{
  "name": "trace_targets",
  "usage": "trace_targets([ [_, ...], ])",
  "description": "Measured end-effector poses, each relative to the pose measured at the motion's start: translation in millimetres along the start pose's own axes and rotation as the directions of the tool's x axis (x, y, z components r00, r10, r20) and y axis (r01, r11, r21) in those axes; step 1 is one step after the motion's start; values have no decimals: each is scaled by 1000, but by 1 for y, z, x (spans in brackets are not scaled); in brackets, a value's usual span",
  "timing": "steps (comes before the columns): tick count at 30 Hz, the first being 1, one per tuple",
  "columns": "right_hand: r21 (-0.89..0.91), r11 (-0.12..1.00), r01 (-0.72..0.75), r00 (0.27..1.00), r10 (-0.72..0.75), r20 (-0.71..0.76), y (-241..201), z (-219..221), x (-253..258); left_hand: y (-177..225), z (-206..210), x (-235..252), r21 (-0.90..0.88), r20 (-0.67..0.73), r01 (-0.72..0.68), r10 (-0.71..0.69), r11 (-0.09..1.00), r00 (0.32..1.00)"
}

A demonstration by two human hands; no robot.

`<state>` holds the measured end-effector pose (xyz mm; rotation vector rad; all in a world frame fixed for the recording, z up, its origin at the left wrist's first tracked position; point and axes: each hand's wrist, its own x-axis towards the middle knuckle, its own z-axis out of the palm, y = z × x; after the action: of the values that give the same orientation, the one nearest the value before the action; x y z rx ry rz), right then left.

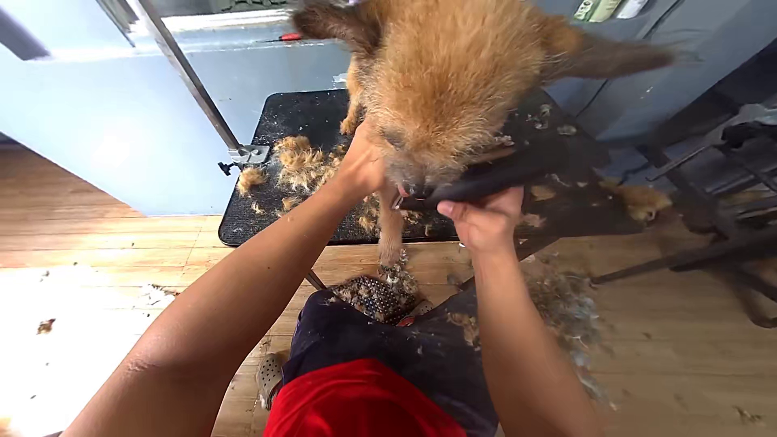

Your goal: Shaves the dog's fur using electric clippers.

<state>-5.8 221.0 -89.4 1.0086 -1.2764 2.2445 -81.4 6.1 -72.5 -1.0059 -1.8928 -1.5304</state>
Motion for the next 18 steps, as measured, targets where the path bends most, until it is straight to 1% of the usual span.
trace_targets([
  [3, -18, 999, -36, 998, 36, 51, 9, -3, -32, -10, 2, 2, 189, 14, -53, 51, 981, 999],
  [5, -51, 993, -104, 988, 109, 105, 9, 0, -48, -14, 6, 4, 216, 16, -70, 69, 974, 998],
  [6, -73, 985, -155, 974, 165, 157, 7, 1, -51, -10, 6, 6, 210, 24, -53, 48, 976, 999],
  [7, -109, 972, -209, 950, 228, 214, 1, 0, -51, 3, 4, 8, 202, 48, 5, -15, 979, 999],
  [8, -152, 958, -242, 927, 274, 254, -7, -1, -48, 26, 2, 11, 192, 86, 103, -121, 976, 989],
  [9, -184, 953, -241, 920, 285, 267, -18, 0, -44, 45, -1, 15, 167, 112, 185, -205, 969, 972],
  [11, -232, 959, -160, 948, 215, 234, -42, 7, -35, 77, -8, 17, 119, 146, 319, -334, 940, 931],
  [13, -303, 952, -48, 973, 112, 199, -65, 19, -33, 105, -13, 18, 51, 147, 392, -396, 918, 907],
  [14, -351, 936, 3, 979, 68, 192, -73, 28, -35, 112, -14, 22, 18, 142, 441, -439, 897, 887],
  [16, -480, 871, 106, 975, 5, 223, -84, 50, -42, 108, -15, 35, 6, 142, 555, -550, 832, 823],
  [18, -580, 786, 215, 964, -78, 253, -85, 71, -52, 100, -13, 45, 132, 140, 566, -581, 814, 802],
])
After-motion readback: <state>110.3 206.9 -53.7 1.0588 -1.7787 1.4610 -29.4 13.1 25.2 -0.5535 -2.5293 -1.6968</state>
